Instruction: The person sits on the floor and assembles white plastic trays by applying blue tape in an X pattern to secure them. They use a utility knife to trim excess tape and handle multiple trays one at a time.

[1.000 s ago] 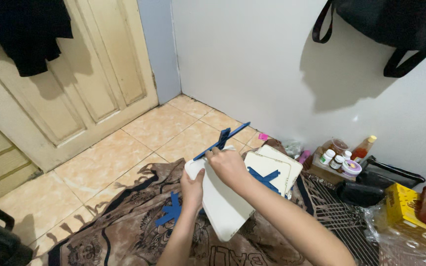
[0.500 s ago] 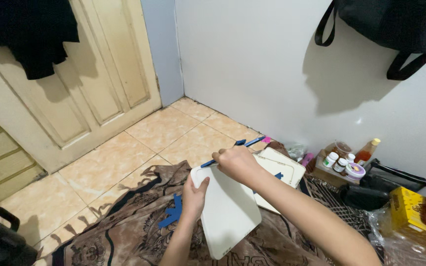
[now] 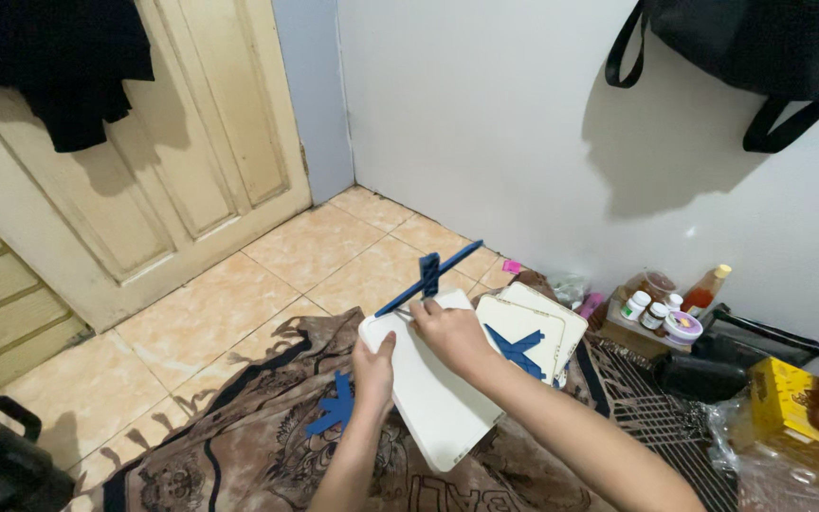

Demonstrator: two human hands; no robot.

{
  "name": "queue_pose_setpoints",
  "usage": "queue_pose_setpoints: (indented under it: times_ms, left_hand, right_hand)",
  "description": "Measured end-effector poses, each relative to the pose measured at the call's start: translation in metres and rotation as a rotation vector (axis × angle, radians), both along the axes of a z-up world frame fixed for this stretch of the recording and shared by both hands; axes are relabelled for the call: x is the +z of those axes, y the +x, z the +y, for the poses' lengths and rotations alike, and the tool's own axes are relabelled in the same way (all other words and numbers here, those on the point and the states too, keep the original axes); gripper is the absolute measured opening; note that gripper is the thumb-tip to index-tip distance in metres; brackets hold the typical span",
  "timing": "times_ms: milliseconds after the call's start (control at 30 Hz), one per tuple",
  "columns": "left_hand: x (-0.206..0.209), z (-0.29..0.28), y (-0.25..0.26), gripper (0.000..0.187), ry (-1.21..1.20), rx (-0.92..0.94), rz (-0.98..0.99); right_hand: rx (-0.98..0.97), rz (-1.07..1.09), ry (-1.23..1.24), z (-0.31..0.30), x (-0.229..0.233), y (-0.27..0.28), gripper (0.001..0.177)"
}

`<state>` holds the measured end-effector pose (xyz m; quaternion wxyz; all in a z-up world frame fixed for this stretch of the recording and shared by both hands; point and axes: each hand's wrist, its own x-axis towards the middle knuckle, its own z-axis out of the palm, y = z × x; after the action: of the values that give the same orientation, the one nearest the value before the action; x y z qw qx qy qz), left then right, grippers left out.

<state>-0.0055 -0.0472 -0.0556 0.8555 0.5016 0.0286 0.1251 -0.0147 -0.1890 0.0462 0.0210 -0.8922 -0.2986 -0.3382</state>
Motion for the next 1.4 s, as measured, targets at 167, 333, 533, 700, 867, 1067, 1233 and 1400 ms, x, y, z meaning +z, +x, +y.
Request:
queue_pose_setpoints:
  times_ms: [167,333,533,700,867,1067,1233,1400]
  left_hand:
    - [0.014,0.015,0.009,0.033,-0.177,-0.009,0.066]
    - [0.004,0.024,0.005,0.037,-0.208,-0.052,0.014]
    - [-0.020,0.034,0.005,0.038,-0.254,-0.129,0.130]
    - [-0.049,0.056,0.019,0.043,-0.296,-0.261,0.325]
    - [-0.073,0.054,0.036,0.047,-0.229,-0.394,0.243]
    - [-0.064,0.096,0.041,0.046,0.040,-0.063,0.157]
    - [-0.049,0.102,0.022,0.024,0.125,0.114,0.155]
    - [-0.018,0.039,-0.005,0.021,0.762,0.040,-0.128]
  right_hand:
    - [-0.196,0.343,0.402,-0.026,0.011,-0.009,0.026]
    - [-0.098,0.203,0.409,-0.051,0.021,-0.017,0.024]
    - [-0.455,0.479,0.347,-0.084,0.013,0.006,0.029]
    - [-0.400,0.583,0.742,-0.125,-0.037,0.035,0.044]
    - [-0.137,0.937,1.356,-0.141,-0.093,0.051,0.032]
    - [0.031,0.666,1.447,-0.156,-0.100,0.049,0.041]
    - [-0.145,0.332,1.204,-0.140,-0.102,0.036,0.037]
    - [-0.057,0.305,1.149,-0.103,-0.107,0.023,0.031]
